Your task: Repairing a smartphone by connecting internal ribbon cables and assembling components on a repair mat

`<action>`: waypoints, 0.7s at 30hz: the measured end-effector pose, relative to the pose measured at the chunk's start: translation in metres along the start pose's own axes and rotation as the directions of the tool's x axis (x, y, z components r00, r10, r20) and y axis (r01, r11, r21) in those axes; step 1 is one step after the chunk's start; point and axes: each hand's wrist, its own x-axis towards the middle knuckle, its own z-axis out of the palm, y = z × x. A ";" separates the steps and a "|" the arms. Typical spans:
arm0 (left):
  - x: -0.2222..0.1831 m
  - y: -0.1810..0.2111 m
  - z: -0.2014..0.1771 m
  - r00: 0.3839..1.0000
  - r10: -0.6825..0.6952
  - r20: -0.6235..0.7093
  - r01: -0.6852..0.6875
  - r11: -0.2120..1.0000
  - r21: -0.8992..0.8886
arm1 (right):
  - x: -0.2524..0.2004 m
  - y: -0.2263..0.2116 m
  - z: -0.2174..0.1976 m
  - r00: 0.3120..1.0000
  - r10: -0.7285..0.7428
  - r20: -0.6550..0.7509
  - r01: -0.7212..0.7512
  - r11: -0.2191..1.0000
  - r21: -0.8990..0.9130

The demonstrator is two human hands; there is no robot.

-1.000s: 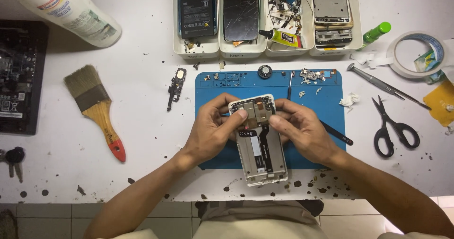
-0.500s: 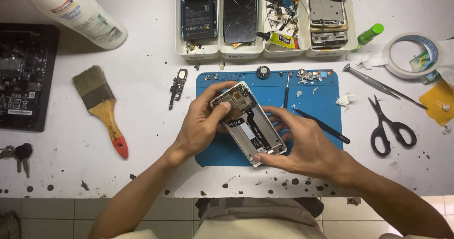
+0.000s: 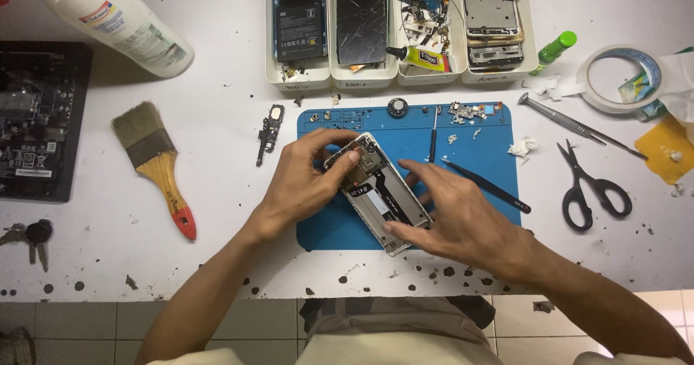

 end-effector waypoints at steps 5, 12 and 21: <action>0.002 -0.010 -0.001 0.972 -0.014 0.237 -0.047 0.967 0.249 | -0.027 0.008 0.022 0.998 0.044 0.041 -0.031 0.959 -0.282; 0.011 -0.005 -0.014 0.855 0.021 0.517 -0.224 0.916 0.332 | -0.053 -0.010 0.070 0.973 0.159 -0.169 -0.222 0.848 -0.481; 0.031 0.018 -0.015 0.726 -0.057 0.686 -0.379 0.799 0.467 | -0.059 0.000 0.086 0.957 0.077 -0.279 -0.168 0.932 -0.320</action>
